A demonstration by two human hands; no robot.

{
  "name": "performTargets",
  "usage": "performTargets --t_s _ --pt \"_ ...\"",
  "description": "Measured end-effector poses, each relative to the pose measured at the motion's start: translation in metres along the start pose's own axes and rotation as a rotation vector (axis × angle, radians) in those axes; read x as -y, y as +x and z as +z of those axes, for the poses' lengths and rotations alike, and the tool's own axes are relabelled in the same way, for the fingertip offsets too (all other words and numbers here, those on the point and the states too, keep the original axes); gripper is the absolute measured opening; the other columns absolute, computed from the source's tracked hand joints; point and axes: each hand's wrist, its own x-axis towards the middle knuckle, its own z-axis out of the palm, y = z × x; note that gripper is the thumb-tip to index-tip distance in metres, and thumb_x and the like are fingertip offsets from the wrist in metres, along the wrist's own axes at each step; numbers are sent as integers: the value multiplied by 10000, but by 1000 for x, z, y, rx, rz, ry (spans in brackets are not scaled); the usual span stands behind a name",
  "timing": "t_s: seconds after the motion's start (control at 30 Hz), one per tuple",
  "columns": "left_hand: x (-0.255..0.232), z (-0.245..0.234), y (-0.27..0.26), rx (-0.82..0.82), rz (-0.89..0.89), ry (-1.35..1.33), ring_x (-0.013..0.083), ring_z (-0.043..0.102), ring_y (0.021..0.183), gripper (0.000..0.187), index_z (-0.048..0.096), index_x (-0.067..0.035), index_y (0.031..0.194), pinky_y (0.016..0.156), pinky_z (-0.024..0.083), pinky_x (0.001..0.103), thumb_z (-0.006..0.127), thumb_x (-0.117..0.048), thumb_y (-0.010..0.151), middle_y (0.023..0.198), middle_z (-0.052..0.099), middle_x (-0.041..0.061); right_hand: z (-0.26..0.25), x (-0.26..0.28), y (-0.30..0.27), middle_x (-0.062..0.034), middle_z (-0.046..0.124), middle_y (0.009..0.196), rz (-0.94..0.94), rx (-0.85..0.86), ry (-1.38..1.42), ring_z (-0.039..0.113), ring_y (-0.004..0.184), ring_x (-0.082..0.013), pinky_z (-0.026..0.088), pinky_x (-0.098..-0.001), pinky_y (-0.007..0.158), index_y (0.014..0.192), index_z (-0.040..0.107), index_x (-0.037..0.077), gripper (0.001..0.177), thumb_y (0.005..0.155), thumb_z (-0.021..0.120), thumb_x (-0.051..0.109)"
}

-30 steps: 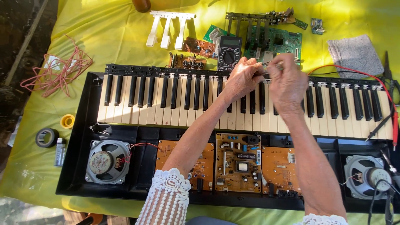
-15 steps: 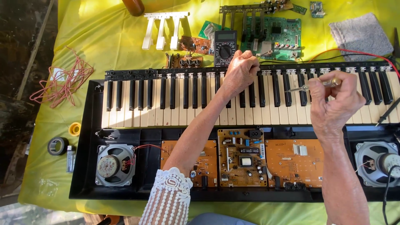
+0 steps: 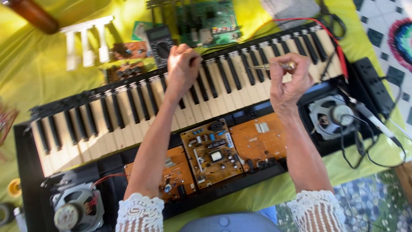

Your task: The person uses a screwdriver to manipulate components on the exposed circuit board of an electronic keyboard. They then use a multimeter to test the keyboard keys and various points on the circuit board.

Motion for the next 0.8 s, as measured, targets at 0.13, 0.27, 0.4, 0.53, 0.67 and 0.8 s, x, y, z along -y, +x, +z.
performTargets --t_s 0.13,0.27,0.4,0.53,0.67,0.8 --pt "-5 -3 1 24 -90 -94 330 596 789 159 689 -119 821 758 522 391 832 -55 800 831 626 89 -9 -33 4 -102 711 855 -104 -180 -113 679 651 -222 588 -287 573 990 673 -15 172 1009 793 107" --pt "-26 -16 9 100 -116 -48 217 531 736 151 676 -63 784 854 399 436 613 52 858 765 605 49 -10 -54 -3 -119 657 911 -10 -31 -55 672 662 -209 574 -299 544 1077 570 18 117 1101 594 129" --pt "-28 -17 11 108 -129 -37 179 560 735 177 697 -61 770 864 431 421 626 59 878 746 673 41 -15 -34 3 -14 596 845 59 79 -68 477 540 -125 378 -304 528 1064 545 55 113 1096 618 134" --pt "-22 -12 8 91 -124 -77 168 527 739 197 690 -64 769 893 414 418 582 82 846 735 660 18 -14 -51 -3 -47 633 981 41 16 -85 519 564 -131 439 -287 525 1102 548 42 118 1084 634 121" --pt "-20 -13 4 109 -119 -54 173 510 774 172 653 -69 807 883 402 426 599 75 885 777 626 24 -14 -53 -5 -27 630 879 33 6 -74 567 566 -118 480 -245 507 1106 548 74 125 1116 589 192" --pt "-9 -6 -2 133 -139 -35 187 500 813 172 640 -56 827 928 396 454 594 67 937 796 604 33 -12 -68 -9 -55 644 858 29 50 -77 718 643 -157 653 -263 541 1105 566 65 216 1133 556 279"
